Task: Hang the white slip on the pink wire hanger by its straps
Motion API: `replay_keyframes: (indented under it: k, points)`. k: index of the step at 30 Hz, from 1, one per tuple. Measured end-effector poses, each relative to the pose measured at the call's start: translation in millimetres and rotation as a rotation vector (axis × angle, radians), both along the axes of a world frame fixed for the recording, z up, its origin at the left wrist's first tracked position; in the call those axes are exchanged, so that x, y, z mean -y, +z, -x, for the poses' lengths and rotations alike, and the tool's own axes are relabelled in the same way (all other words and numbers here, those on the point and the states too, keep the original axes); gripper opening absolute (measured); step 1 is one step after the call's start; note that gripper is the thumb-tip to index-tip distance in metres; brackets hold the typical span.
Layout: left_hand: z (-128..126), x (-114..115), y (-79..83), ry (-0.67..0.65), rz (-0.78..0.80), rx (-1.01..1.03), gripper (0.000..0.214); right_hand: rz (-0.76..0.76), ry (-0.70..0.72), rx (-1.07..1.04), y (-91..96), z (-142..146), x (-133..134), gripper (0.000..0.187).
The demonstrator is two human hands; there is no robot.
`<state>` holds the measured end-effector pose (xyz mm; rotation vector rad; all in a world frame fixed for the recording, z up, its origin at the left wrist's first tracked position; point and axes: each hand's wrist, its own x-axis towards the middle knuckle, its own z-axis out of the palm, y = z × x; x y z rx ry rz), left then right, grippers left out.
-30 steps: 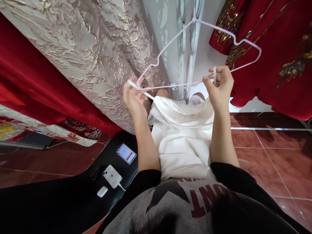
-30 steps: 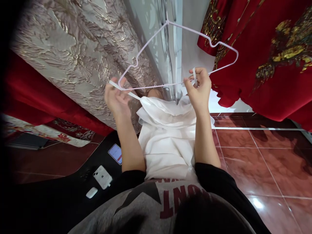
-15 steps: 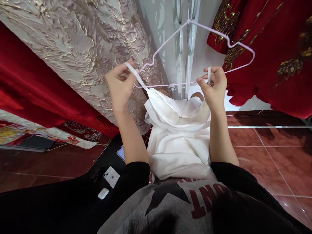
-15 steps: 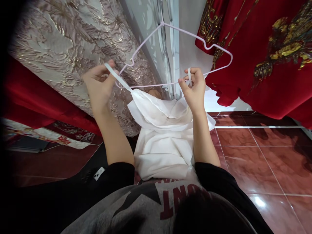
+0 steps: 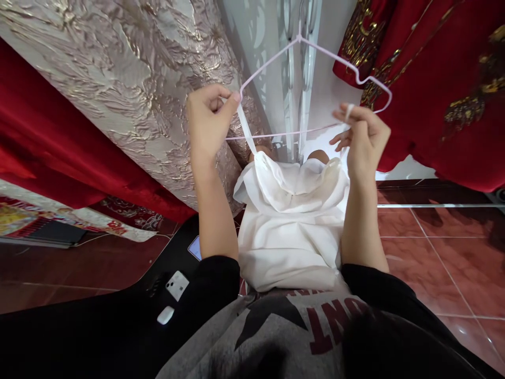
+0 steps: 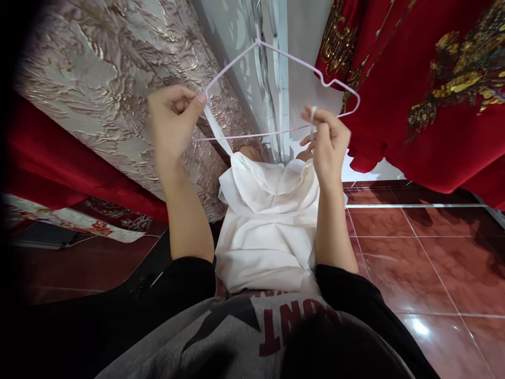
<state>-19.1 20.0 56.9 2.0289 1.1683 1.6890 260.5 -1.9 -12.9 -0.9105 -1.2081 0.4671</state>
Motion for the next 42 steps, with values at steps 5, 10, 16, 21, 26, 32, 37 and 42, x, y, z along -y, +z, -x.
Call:
replay_keyframes:
  k: [5,10,16,21,26,32,37,42]
  points:
    - [1.6,-3.3,-1.3,-0.007,0.095,0.109,0.014,-0.198,-0.381,-0.158,2.7,-57.4,-18.2,0.015]
    - [13.1,-9.6,10.8,-0.008,0.13,0.045,0.016,-0.176,-0.247,-0.081,17.9,-86.2,-30.4,0.012]
    - [16.2,-13.5,8.4,-0.016,0.106,0.0,0.016,-0.103,-0.008,0.434,62.8,-59.9,-16.5,0.008]
    - [14.1,-18.4,-5.0,-0.03,0.008,-0.04,0.025,-0.455,-0.348,0.391,81.1,-37.3,-12.2,0.022]
    - [14.7,-28.8,-19.7,0.005,-0.108,-0.074,0.037,-0.494,-0.027,0.339,50.0,5.1,-17.7,0.024]
    - [-4.4,-3.0,-49.3,0.21,-0.398,0.069,0.021,-0.094,0.011,0.671,-10.7,43.1,-20.5,0.013]
    - [-31.9,22.2,-78.8,0.163,-0.246,0.294,0.023,-0.207,-0.076,0.639,-24.8,50.9,-10.1,0.016]
    - [-40.2,26.3,-72.0,-0.012,-0.04,0.325,0.039,-0.229,-0.106,0.627,-24.1,47.4,-8.2,0.026]
